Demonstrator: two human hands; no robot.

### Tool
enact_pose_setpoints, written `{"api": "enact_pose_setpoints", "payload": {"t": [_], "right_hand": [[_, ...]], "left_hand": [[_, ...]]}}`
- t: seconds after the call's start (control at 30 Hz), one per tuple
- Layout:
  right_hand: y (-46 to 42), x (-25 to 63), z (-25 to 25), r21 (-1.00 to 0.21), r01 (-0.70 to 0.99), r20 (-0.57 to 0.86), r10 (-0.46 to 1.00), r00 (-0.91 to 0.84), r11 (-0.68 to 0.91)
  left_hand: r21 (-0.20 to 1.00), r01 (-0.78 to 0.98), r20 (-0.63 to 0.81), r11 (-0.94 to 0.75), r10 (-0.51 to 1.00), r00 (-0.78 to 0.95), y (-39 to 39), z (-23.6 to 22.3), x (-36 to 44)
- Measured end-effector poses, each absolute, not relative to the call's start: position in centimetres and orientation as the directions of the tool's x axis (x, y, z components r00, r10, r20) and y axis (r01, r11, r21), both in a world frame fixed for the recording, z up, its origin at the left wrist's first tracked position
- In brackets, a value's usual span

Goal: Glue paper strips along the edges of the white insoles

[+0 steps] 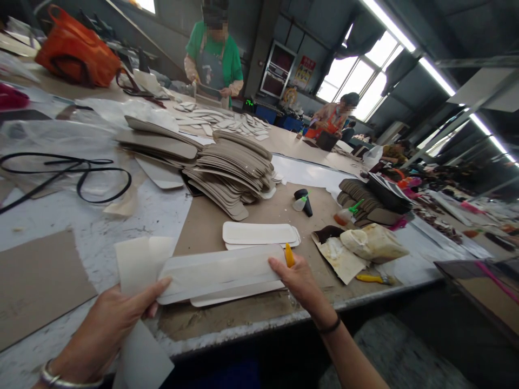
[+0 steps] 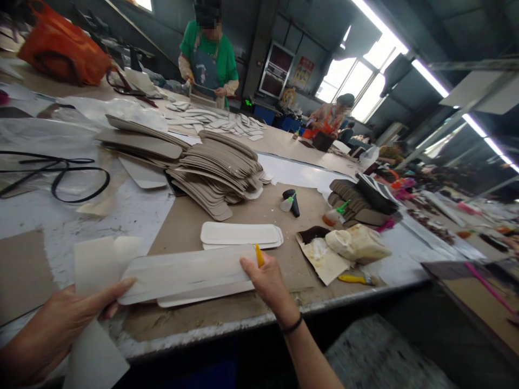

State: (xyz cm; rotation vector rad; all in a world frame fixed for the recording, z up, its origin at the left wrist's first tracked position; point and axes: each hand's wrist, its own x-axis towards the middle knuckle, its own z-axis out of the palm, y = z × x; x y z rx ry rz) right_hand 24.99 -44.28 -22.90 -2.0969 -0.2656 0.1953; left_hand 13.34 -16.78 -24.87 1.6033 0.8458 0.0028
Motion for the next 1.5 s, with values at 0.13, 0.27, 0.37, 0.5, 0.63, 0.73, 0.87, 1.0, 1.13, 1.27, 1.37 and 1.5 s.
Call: {"api": "enact_pose_setpoints", "payload": {"t": [0.13,0.27,0.37,0.5,0.63,0.73,0.87,1.0,1.13,1.27,1.37,1.5], "right_hand": [[-44.5,24.8,-23.0,-0.86,0.134,-0.01,0.28,0.96,-0.493],[-44.8,24.6,-22.7,-0.884,0.094,-0.052,0.297,0.953,-0.458],[-44.9,24.5,-22.6,-0.929,0.037,-0.084,0.306,0.948,-0.369],[-44.6,24.1,-22.3,-0.973,-0.128,-0.18,0.285,0.941,-0.193],[-44.4,23.8,-21.5,-0.96,-0.268,-0.28,0.278,0.919,-0.08],[-44.6,23.8,-21.1,-0.952,-0.297,-0.306,0.264,0.914,-0.077],[-45.0,23.9,-21.2,-0.942,-0.308,-0.329,0.197,0.923,-0.134],[-45.2,23.9,-21.7,-0.935,-0.298,-0.326,0.139,0.935,-0.19],[-45.7,23.9,-22.3,-0.933,-0.22,-0.276,0.176,0.945,-0.284],[-46.7,24.4,-22.8,-0.804,0.03,-0.143,0.243,0.959,-0.593],[-46.9,24.6,-23.1,-0.376,0.135,0.057,0.123,0.991,-0.917],[-44.1,23.5,-23.7,0.049,0.202,0.261,0.208,0.943,-0.978]], "left_hand": [[0.861,0.508,-0.454,0.034,0.502,0.736,-16.4,-26.0,13.1],[0.866,0.489,-0.47,0.103,0.501,0.727,-16.2,-27.2,13.1],[0.839,0.519,-0.532,0.165,0.451,0.717,-16.0,-27.3,13.2],[0.819,0.522,-0.573,0.237,0.338,0.746,-16.0,-26.4,13.2],[0.768,0.485,-0.602,0.418,0.212,0.77,-16.5,-25.2,13.1],[0.731,0.451,-0.597,0.513,0.16,0.786,-16.8,-25.0,13.2],[0.738,0.408,-0.554,0.538,0.139,0.821,-16.9,-25.0,13.1],[0.791,0.368,-0.498,0.489,0.164,0.852,-17.0,-24.6,13.2],[0.792,0.41,-0.538,0.453,0.198,0.819,-17.1,-24.6,13.5],[0.781,0.47,-0.594,0.411,0.259,0.761,-17.5,-25.8,13.8],[0.775,0.504,-0.623,0.382,0.324,0.712,-18.3,-26.2,14.0],[0.752,0.526,-0.659,0.397,0.415,0.628,-19.4,-25.8,14.2]]}}
